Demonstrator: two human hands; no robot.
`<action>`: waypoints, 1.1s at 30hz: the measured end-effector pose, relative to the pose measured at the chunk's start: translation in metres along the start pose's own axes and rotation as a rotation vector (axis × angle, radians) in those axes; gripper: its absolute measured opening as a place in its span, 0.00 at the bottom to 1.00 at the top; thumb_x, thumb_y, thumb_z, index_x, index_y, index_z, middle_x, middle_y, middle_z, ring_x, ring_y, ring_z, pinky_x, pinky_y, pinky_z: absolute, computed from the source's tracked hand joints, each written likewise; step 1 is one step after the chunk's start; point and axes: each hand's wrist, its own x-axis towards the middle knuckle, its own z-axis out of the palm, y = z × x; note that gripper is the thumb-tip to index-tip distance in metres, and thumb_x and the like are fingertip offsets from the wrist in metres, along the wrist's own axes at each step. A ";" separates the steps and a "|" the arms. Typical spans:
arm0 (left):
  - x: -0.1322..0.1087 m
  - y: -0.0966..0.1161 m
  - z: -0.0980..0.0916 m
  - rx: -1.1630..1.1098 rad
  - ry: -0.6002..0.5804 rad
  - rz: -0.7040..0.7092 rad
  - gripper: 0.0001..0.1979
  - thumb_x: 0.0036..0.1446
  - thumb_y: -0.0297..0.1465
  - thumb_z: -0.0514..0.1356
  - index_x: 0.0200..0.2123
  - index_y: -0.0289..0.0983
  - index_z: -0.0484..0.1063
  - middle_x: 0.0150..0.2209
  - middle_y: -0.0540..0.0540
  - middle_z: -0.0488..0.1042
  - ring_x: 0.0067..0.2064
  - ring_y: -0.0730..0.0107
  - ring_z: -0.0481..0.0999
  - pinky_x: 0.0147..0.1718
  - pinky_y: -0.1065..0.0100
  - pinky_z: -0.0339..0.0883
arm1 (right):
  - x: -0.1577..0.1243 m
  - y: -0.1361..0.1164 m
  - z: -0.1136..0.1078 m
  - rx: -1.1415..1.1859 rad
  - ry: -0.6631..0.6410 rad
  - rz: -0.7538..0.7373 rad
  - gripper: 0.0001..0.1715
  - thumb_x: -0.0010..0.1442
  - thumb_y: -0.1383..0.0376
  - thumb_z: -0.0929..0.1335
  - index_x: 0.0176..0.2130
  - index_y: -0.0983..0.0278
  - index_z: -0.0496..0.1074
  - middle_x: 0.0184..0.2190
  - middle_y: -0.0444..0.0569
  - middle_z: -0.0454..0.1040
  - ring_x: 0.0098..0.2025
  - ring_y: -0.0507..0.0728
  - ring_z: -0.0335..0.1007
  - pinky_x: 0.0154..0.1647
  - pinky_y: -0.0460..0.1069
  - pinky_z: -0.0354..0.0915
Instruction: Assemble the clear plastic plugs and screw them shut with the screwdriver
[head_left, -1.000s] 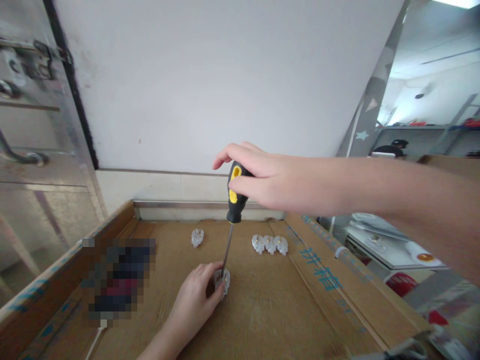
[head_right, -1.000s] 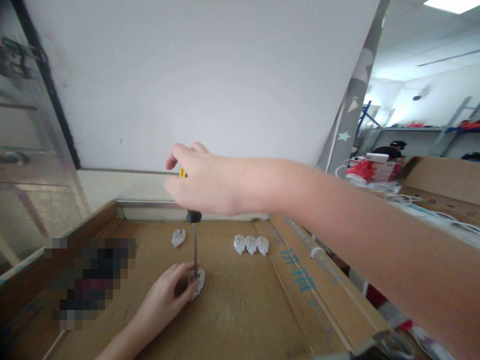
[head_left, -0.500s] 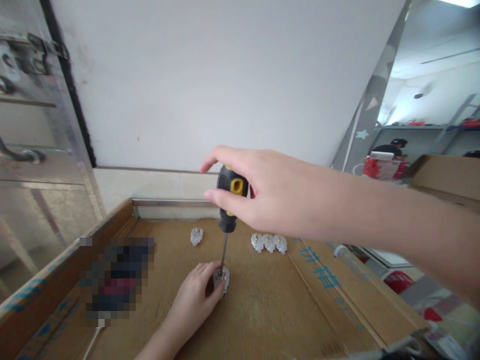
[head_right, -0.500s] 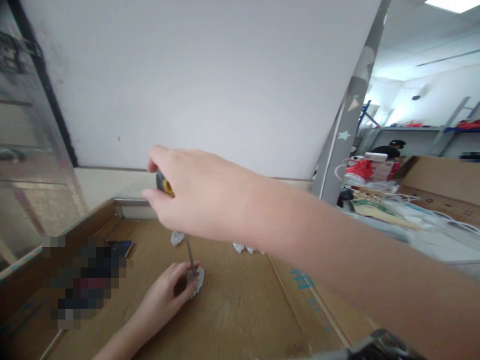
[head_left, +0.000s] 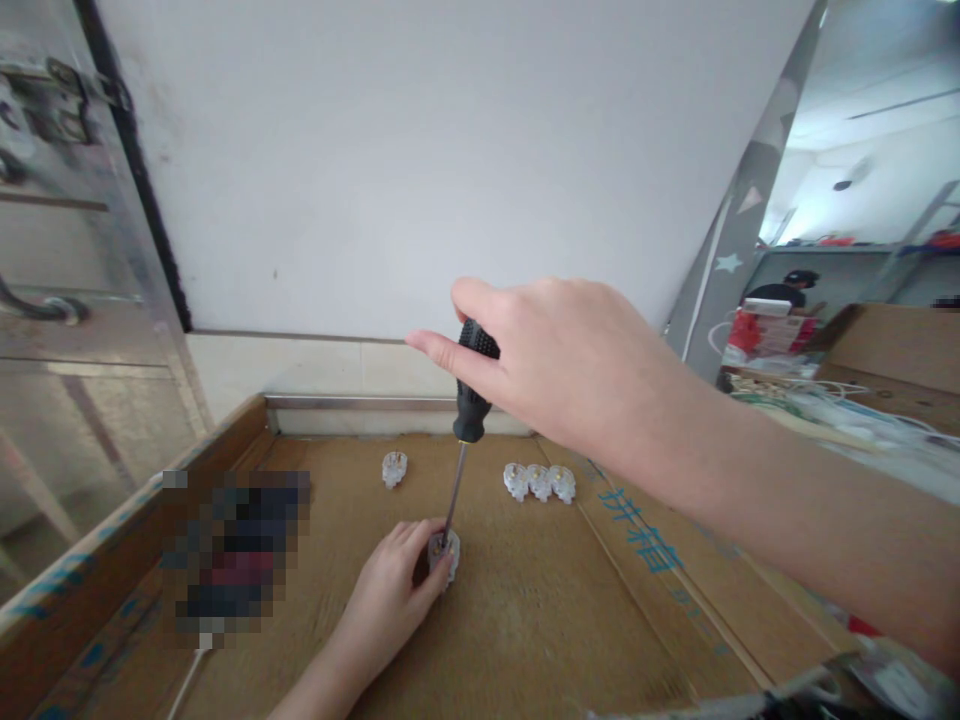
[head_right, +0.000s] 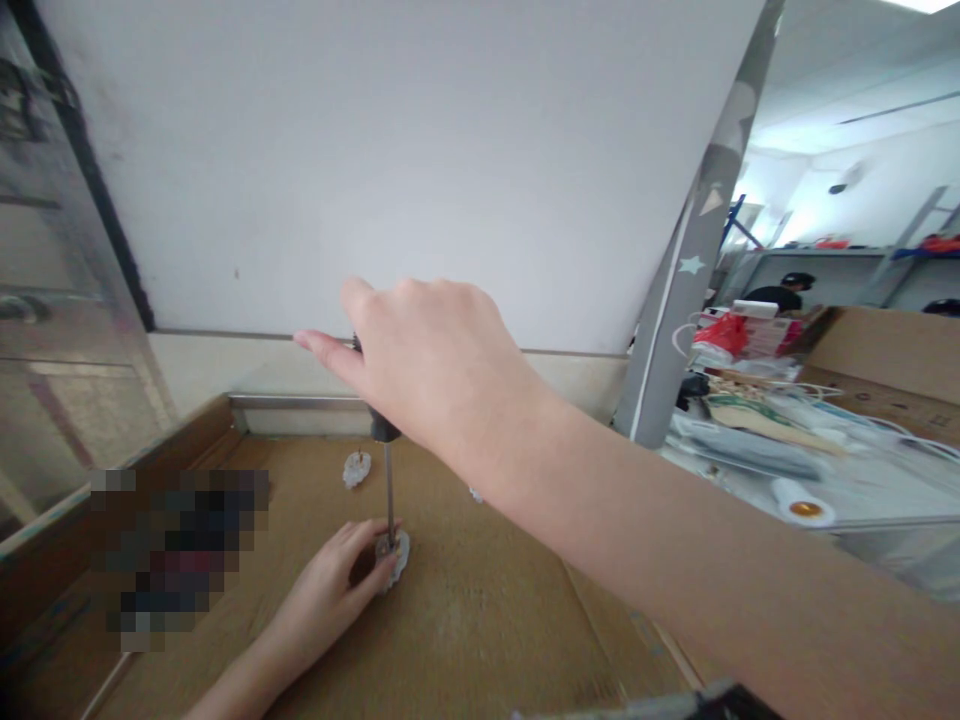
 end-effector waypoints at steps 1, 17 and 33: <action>0.000 0.000 0.000 -0.001 -0.009 -0.007 0.13 0.57 0.32 0.54 0.45 0.40 0.69 0.39 0.44 0.75 0.41 0.62 0.73 0.41 0.62 0.67 | -0.002 0.000 0.000 0.031 -0.006 -0.014 0.22 0.62 0.53 0.59 0.38 0.65 0.72 0.24 0.49 0.71 0.28 0.58 0.69 0.27 0.49 0.58; 0.002 -0.002 0.001 0.074 0.012 0.012 0.13 0.56 0.32 0.56 0.45 0.41 0.70 0.40 0.45 0.77 0.42 0.60 0.74 0.41 0.61 0.66 | -0.011 0.005 0.002 0.457 -0.068 -0.052 0.13 0.59 0.64 0.60 0.45 0.62 0.66 0.23 0.41 0.67 0.21 0.50 0.61 0.24 0.45 0.54; 0.001 -0.001 0.001 0.033 -0.003 0.012 0.15 0.55 0.31 0.56 0.47 0.41 0.70 0.40 0.46 0.77 0.42 0.61 0.74 0.41 0.61 0.66 | -0.012 0.002 0.001 0.386 0.013 -0.115 0.15 0.63 0.59 0.59 0.39 0.62 0.71 0.27 0.44 0.71 0.25 0.50 0.63 0.25 0.45 0.53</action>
